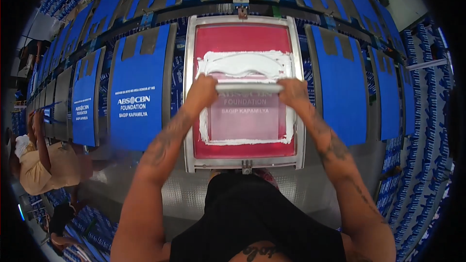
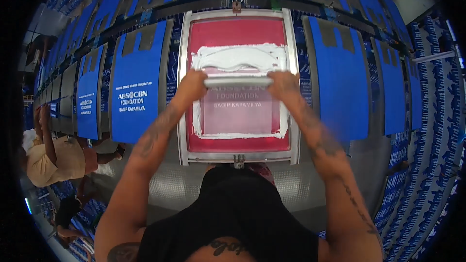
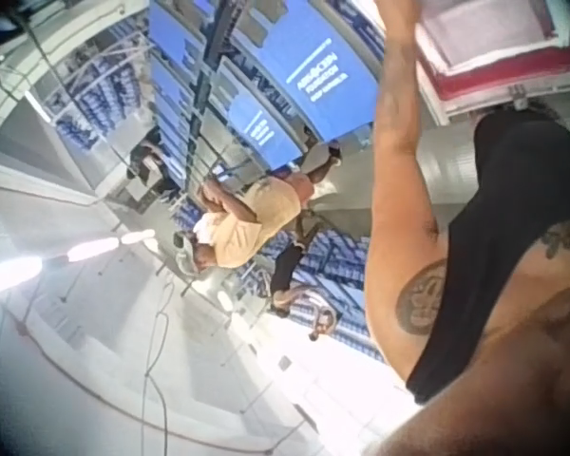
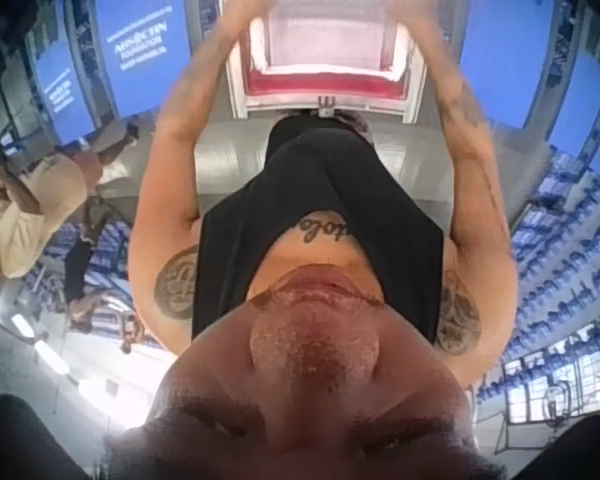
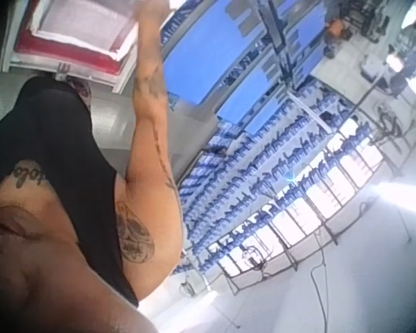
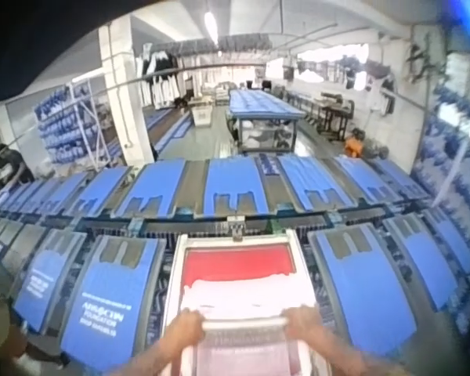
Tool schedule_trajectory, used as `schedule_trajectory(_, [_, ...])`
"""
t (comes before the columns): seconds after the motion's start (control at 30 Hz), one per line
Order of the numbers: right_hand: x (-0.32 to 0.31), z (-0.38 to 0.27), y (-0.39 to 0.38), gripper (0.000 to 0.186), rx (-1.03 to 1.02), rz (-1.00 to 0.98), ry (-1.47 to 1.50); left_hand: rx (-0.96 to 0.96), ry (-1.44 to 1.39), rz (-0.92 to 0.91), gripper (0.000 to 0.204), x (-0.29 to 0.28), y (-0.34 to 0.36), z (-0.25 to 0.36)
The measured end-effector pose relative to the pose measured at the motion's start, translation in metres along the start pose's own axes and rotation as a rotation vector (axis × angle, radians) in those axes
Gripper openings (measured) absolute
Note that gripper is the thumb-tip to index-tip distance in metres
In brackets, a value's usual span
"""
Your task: The recorder is screen printing white ink onto blue fabrics at an industrial station using a squeegee and a printing press.
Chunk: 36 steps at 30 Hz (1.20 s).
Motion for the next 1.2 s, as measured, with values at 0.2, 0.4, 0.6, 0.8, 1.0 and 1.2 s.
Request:
schedule_trajectory(0.2, [-0.053, -0.002, 0.115, 0.044, -0.145, -0.072, 0.063, 0.068, 0.081, -0.143, 0.027, -0.027, 0.123, -0.042])
schedule_trajectory(0.4, [-0.105, 0.005, 0.137, 0.053, -0.188, -0.146, 0.335, 0.063, -0.115, -0.368, 0.041, -0.068, 0.154, -0.048])
schedule_trajectory(0.6, [-0.063, -0.004, 0.185, 0.055, -0.194, -0.33, 0.004, 0.032, -0.066, -0.408, 0.057, -0.031, 0.163, -0.068])
schedule_trajectory(0.8, [-0.038, -0.076, 0.133, 0.042, -0.26, -0.144, 0.064, -0.012, -0.471, -0.072, 0.058, -0.063, 0.003, -0.024])
schedule_trajectory(1.0, [-0.017, -0.067, 0.118, 0.039, -0.333, -0.069, 0.098, -0.326, -1.055, -1.211, 0.053, 0.125, -0.257, 0.101])
schedule_trajectory(1.2, [-0.03, -0.065, 0.207, 0.059, -0.456, -0.33, 0.095, -0.866, -1.539, -0.388, 0.061, 0.182, -0.277, 0.159])
Point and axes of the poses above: each hand's wrist, its own y-axis towards the middle knuckle, its own x-axis out of the palm, z = x × y, the point moved 9 cm from there along y, towards the middle knuckle, and after that the axes turned 7 degrees about y, right-handed, at the moved point
